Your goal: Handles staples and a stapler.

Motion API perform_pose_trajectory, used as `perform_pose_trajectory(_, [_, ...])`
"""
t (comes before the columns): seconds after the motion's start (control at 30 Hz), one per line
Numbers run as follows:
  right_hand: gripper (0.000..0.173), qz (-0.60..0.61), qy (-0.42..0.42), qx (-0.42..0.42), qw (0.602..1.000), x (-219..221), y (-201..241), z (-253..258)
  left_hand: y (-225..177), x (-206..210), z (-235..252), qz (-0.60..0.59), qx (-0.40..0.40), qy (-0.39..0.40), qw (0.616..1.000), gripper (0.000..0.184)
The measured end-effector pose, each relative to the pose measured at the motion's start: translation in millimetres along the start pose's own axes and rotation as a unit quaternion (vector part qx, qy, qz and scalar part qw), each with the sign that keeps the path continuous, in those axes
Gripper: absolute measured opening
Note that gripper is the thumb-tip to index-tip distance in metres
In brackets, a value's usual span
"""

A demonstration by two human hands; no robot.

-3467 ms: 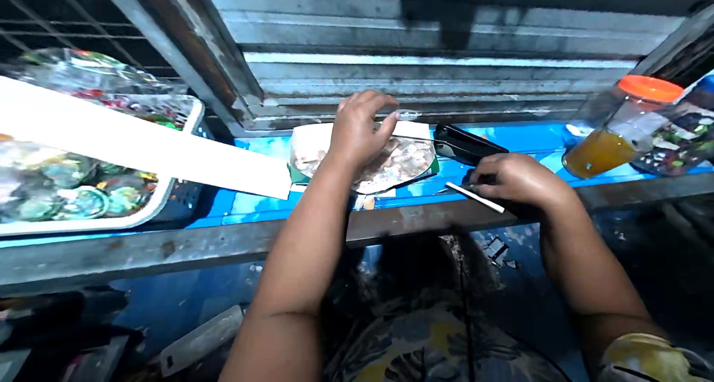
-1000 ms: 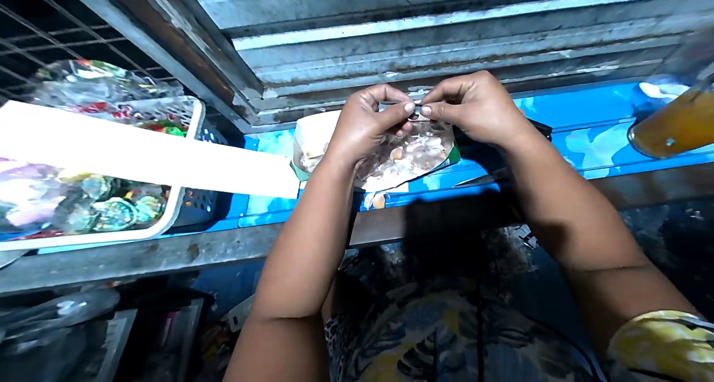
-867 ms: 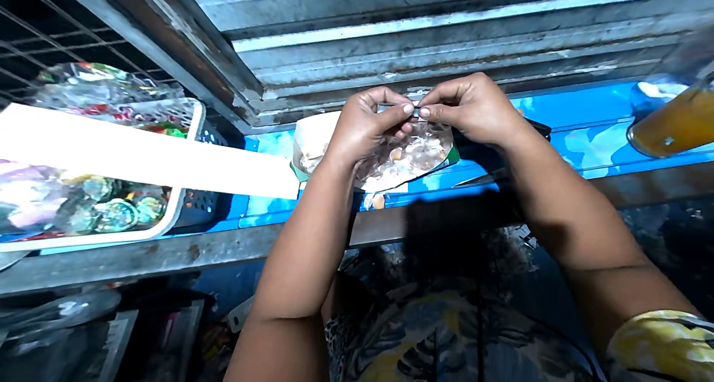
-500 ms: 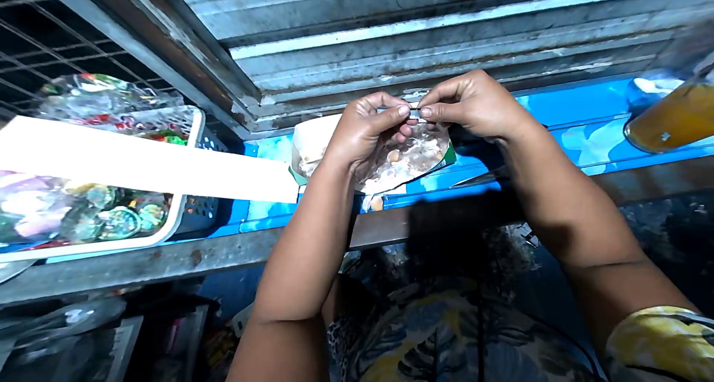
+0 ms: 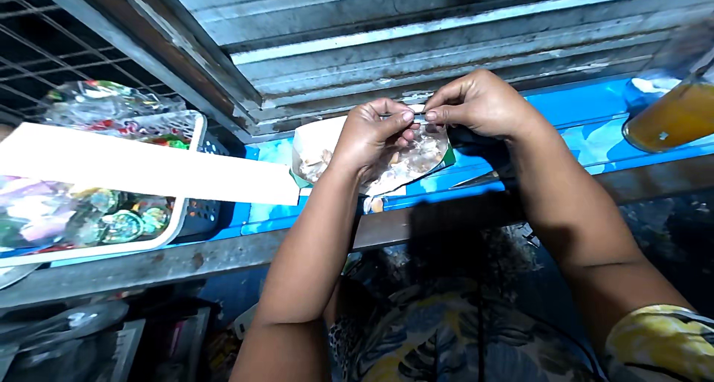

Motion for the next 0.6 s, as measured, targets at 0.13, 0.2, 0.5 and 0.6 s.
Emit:
perform_pose_trajectory(0.13, [0.008,-0.022,0.002,0.009,1.000,-3.3,0.3,-0.7,0.2,1.7,0.0,0.011,-0.008,-0.004,1.000,0.013])
perform_pose_trajectory(0.2, [0.007,0.035,0.000,0.009,0.999,-2.7,-1.2,-0.5,-0.1,1.8,-1.0,-0.024,-0.008,0.000,1.000,0.016])
perform_pose_trajectory(0.5, [0.012,-0.095,-0.083,-0.016,0.992,-34.9,-3.6,-2.7,-9.9,1.3,-10.3,0.176,0.198,0.035,0.964,0.008])
perform_pose_trajectory(0.6, [0.012,-0.129,-0.138,0.017,0.982,-51.5,-4.9,-5.1,1.6,27.0,-14.7,0.411,0.362,0.069,0.834,0.016])
Point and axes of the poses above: each hand's wrist, its own z-axis towards the middle knuckle, its own x-axis out of the palm, y = z × x, the point moved 3 cm from there along z, towards the middle knuckle, and after that the axes turned 7 degrees about z, right-handed, at the moved point
